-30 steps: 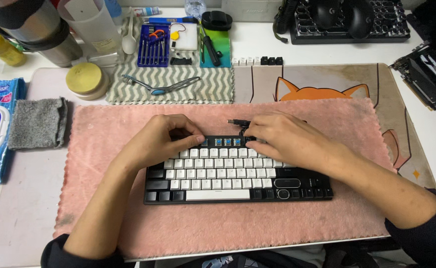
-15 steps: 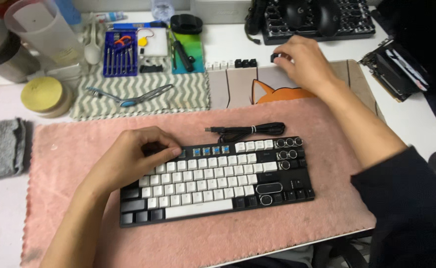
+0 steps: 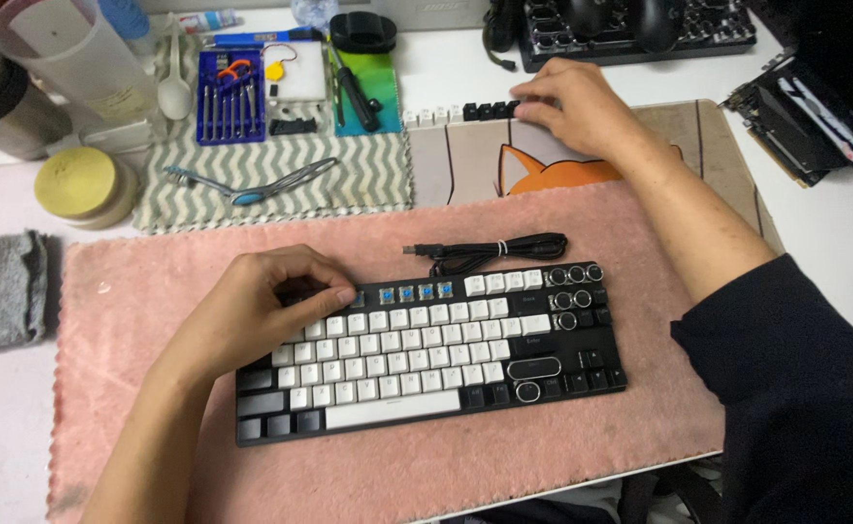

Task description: The person assembles a mechanical keyboard by placing white keycaps onto blue switches on a black keyboard base. They handle the keycaps one at a time, pressing them into place across the keyboard.

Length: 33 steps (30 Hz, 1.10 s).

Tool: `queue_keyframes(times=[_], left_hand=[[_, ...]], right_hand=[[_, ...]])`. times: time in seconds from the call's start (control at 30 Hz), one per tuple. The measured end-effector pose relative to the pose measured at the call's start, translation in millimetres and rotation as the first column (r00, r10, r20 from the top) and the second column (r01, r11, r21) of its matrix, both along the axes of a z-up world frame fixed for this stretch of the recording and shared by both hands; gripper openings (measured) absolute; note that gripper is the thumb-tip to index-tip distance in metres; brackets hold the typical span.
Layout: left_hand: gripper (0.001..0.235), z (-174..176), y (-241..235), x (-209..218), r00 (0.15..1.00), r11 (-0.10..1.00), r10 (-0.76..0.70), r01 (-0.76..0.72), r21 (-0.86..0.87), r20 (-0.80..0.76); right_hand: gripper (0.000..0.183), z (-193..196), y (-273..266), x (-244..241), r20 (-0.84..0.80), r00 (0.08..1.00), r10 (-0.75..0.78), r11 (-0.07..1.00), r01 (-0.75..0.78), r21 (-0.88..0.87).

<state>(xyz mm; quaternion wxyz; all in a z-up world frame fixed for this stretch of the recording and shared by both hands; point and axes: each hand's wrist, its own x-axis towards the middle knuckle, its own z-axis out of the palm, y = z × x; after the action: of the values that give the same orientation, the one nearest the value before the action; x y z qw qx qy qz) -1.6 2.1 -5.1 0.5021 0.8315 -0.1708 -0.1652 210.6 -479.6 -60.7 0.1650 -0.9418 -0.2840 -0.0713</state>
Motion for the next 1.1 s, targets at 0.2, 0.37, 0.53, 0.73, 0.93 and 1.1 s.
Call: queue_keyframes(times=[0.2, 0.37, 0.53, 0.73, 0.93, 1.1], left_hand=[[0.008, 9, -1, -1, 0.998, 0.999, -0.036, 0.034, 0.029, 0.051], [0.01, 7, 0, 0, 0.998, 0.999, -0.039, 0.037, 0.034, 0.044], [0.011, 10, 0, -2, 0.998, 0.998, -0.043, 0.04, 0.056, 0.05], [0.017, 11, -3, -4, 0.997, 1.0, -0.005, 0.004, 0.014, 0.073], [0.018, 8, -2, -2, 0.998, 0.999, -0.002, -0.001, 0.048, 0.057], [0.014, 6, -3, -3, 0.999, 1.0, 0.021, -0.021, 0.019, 0.027]], right_hand=[[0.033, 54, 24, -44, -0.042, 0.996, -0.079, 0.995, 0.081, 0.065], [0.026, 113, 87, -141, -0.178, 0.976, 0.124, 0.992, -0.126, 0.003], [0.036, 113, 113, -205, -0.466, 0.87, 0.161, 0.959, -0.251, -0.136], [0.02, 91, 105, -213, -0.216, 0.929, 0.302, 0.944, -0.323, -0.069], [0.019, 72, 103, -213, -0.107, 0.923, 0.37, 0.925, -0.377, -0.053], [0.011, 106, 105, -224, 0.103, 0.978, 0.181, 0.978, -0.19, 0.081]])
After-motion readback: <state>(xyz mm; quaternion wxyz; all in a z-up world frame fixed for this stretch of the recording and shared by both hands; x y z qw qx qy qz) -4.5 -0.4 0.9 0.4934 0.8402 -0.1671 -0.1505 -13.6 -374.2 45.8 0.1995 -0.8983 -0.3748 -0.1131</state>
